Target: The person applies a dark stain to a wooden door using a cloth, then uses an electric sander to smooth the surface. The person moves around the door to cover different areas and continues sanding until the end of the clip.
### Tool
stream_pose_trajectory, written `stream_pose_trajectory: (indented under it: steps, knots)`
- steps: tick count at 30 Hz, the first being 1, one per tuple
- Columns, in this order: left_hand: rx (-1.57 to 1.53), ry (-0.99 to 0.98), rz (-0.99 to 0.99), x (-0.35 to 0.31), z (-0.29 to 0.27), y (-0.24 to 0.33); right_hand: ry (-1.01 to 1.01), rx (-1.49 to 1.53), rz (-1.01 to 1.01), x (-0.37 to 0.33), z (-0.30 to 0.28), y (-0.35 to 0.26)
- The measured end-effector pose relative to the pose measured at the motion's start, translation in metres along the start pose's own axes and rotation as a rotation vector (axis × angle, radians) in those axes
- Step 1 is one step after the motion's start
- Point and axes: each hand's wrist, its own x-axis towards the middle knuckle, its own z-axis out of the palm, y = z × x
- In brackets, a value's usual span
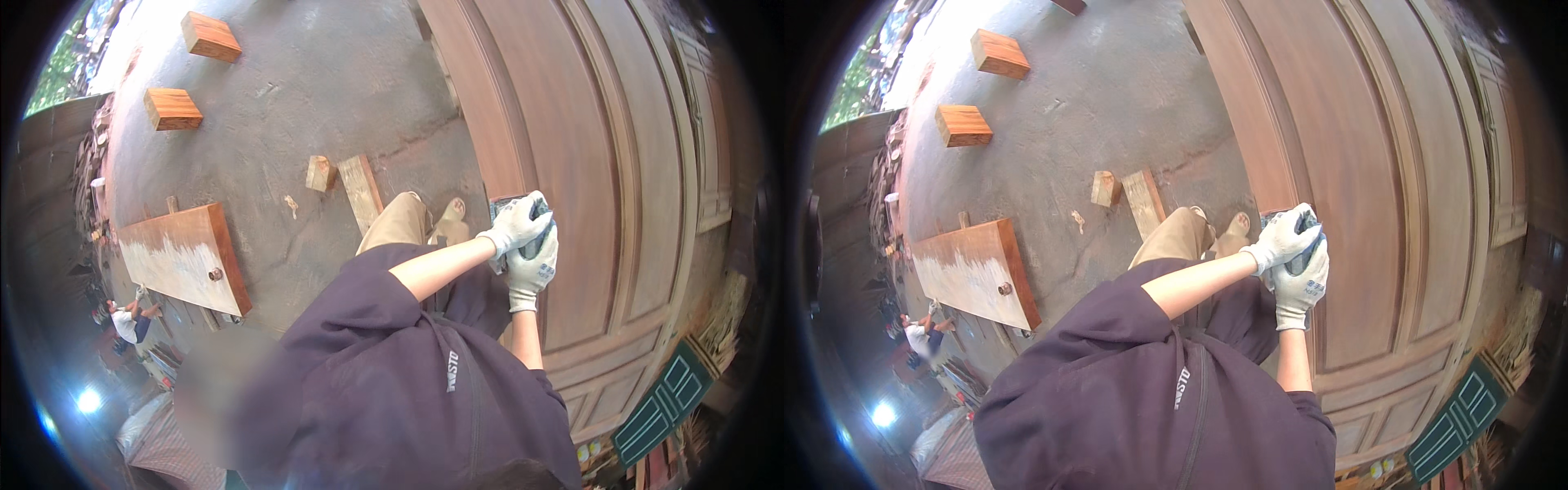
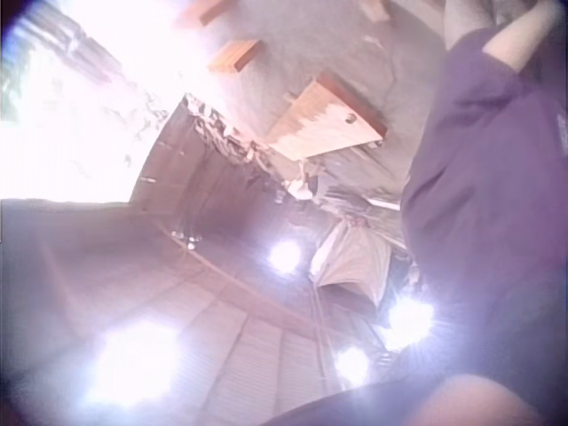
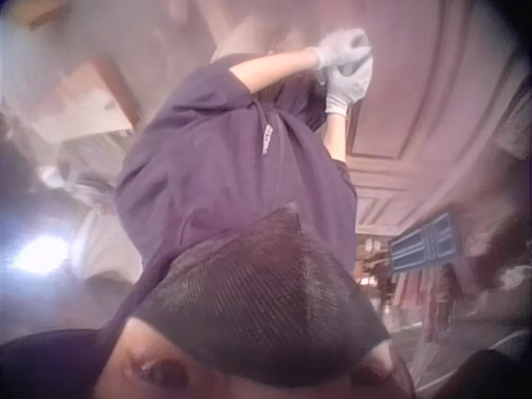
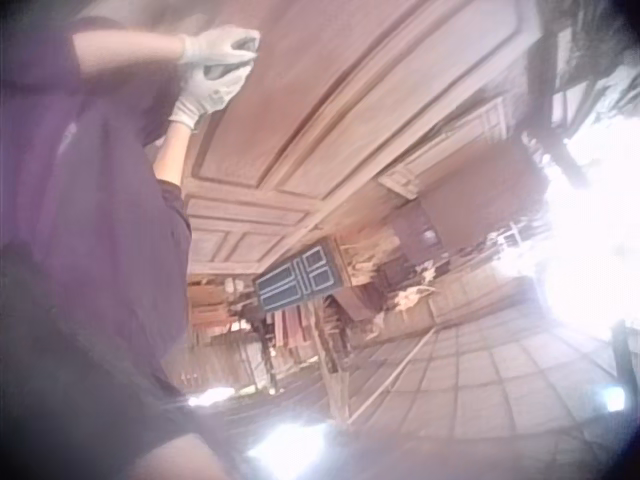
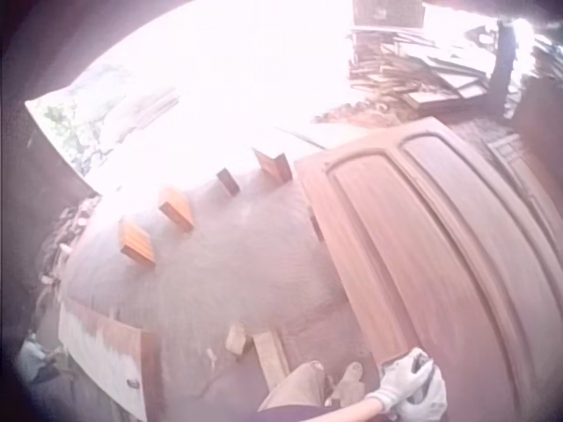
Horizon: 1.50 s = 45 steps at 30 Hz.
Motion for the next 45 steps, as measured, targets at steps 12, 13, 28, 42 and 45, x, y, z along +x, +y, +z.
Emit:
stream_pose_trajectory:
  steps: [12, 13, 28, 42, 45]
  knots:
    - [-0.127, 0.071, -0.010, 0.175, -0.193, 0.032, 0.020, -0.038, -0.095, 0.180, 0.102, -0.165]
    - [-0.086, 0.073, 0.025, 0.189, -0.206, 0.034, 0.026, -0.037, -0.069, 0.191, 0.109, -0.178]
    - [-0.056, -0.168, -0.032, 0.398, -0.380, 0.073, 0.130, -0.060, 0.168, 0.379, 0.222, -0.339]
    - [-0.130, -0.168, -0.034, 0.545, -0.480, 0.089, 0.138, -0.045, 0.199, 0.520, 0.290, -0.418]
    - [-0.215, -0.213, -0.015, 0.565, -0.499, 0.092, 0.199, -0.025, 0.191, 0.541, 0.298, -0.436]
